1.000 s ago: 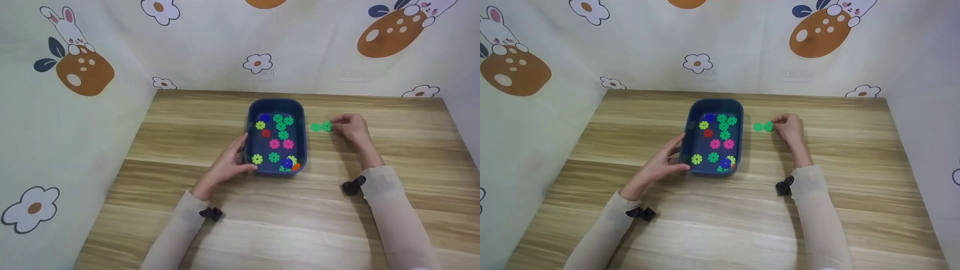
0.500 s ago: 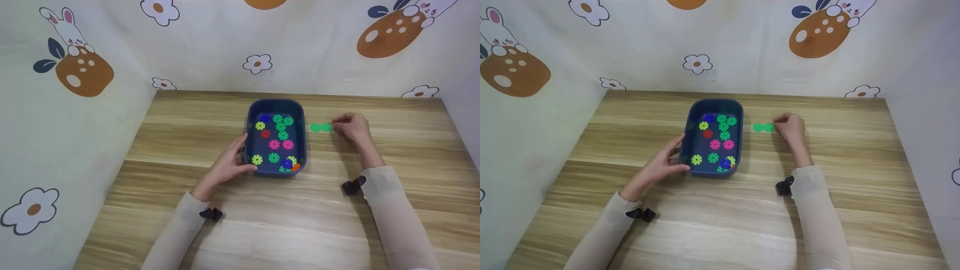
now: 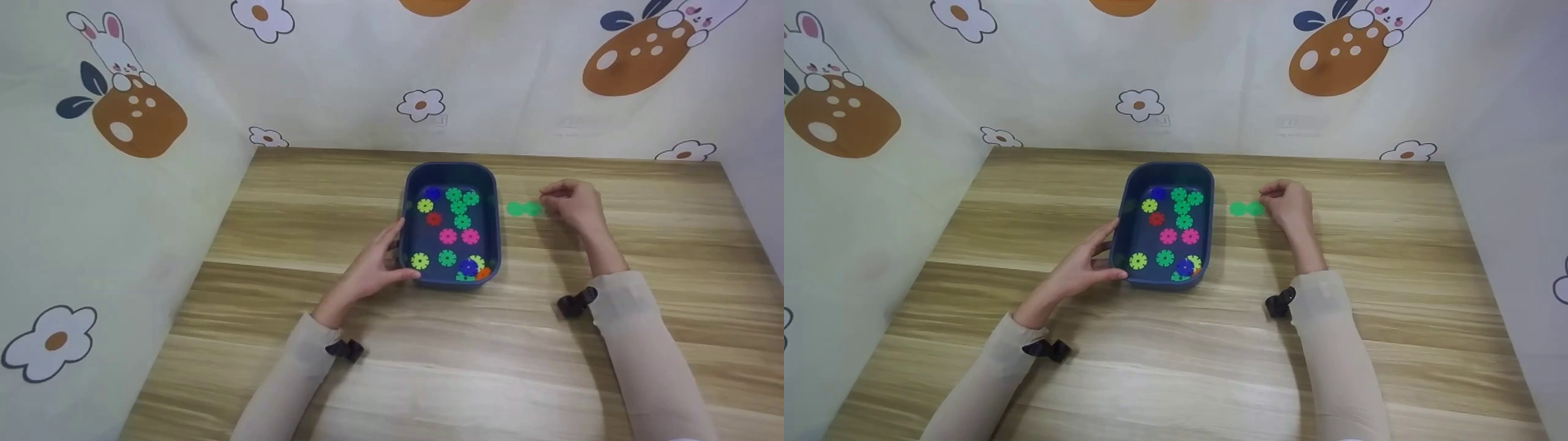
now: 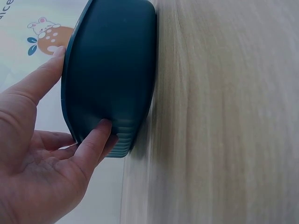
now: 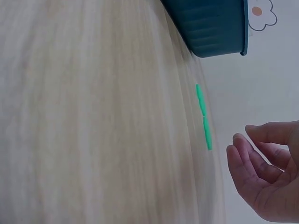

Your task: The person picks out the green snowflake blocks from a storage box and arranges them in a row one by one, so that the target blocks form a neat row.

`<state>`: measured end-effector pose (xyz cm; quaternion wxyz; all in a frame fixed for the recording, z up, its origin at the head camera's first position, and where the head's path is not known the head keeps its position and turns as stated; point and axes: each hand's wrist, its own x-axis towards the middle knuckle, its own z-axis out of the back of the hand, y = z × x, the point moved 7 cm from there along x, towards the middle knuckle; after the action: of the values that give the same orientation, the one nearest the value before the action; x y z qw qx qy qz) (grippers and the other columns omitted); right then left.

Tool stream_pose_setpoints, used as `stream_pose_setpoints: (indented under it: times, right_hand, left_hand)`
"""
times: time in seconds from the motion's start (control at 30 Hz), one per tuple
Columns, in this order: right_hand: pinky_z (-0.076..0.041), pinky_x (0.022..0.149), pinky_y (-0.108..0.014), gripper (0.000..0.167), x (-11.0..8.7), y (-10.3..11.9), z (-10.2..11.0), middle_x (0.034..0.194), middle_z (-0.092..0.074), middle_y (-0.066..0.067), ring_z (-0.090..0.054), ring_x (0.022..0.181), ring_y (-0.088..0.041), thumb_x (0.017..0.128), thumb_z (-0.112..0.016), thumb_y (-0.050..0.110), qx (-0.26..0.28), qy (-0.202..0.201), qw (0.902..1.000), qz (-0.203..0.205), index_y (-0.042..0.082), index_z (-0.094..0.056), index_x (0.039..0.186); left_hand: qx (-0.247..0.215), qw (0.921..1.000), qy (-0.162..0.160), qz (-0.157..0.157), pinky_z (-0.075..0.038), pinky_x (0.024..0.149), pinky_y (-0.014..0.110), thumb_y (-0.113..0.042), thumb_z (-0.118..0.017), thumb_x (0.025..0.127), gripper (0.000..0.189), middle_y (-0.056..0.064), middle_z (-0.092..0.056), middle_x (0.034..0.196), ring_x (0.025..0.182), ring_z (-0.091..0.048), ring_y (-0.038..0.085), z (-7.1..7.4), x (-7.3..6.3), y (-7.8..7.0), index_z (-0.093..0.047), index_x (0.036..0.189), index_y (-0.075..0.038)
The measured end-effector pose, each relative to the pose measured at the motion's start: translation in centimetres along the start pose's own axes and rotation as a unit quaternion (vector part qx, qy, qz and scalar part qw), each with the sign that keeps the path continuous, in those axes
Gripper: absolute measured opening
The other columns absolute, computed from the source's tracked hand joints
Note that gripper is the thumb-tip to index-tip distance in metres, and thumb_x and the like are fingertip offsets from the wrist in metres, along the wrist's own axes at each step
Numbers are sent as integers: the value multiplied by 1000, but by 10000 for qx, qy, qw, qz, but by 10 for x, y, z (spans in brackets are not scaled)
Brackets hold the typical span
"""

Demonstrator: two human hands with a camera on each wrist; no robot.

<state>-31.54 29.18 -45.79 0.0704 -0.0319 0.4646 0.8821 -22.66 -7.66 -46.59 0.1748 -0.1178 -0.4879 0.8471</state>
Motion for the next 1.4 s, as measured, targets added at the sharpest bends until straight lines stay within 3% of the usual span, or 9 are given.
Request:
stream_pose_setpoints:
  times: [0.27,0.53,0.7,1.1,1.27,1.4]
  right_hand:
    - [-52,65,-9,25,-2,10,-2,78,-65,22,-58,72,11,93,-68,11,113,-16,9997,210,-4,-70,112]
    - [-49,66,-7,25,-4,16,-7,90,-70,9,-58,74,9,93,-69,15,17,-66,9996,276,-1,-71,112]
    - [-53,66,-8,28,-7,20,-11,81,-66,17,-60,72,10,93,-71,15,269,-24,9990,357,-4,-70,113]
    - [-55,67,-8,30,-12,34,-19,81,-63,19,-62,72,12,93,-70,14,664,83,9968,446,-8,-67,114]
    - [-55,68,-8,32,-15,41,-24,86,-64,13,-63,73,11,93,-70,15,673,160,9965,473,-8,-66,116]
    - [-57,71,-10,32,-18,47,-27,96,-69,0,-63,75,10,93,-71,16,557,202,9969,524,-6,-67,116]
  left_hand:
    - [-283,9995,59,104,-49,110,41,-23,-84,81,103,18,-19,166,144,-40,37,-1,0,0,-20,160,-10]
    - [-272,9996,44,79,-48,110,41,-22,-84,81,103,20,-18,166,145,-39,38,-1,0,0,-20,160,-9]
    - [-209,9998,34,63,-48,111,41,-24,-84,80,103,19,-19,165,144,-39,38,0,-1,-1,-20,160,-9]
    - [-198,9997,77,95,-48,111,41,-24,-84,81,103,18,-20,165,145,-39,38,-1,0,0,-19,160,-11]
    - [-340,9991,125,221,-50,109,38,-24,-84,81,104,15,-20,166,144,-40,36,-2,0,1,-18,160,-12]
    - [-344,9990,135,265,-49,110,38,-25,-84,81,105,15,-18,166,145,-39,35,-2,0,2,-17,161,-14]
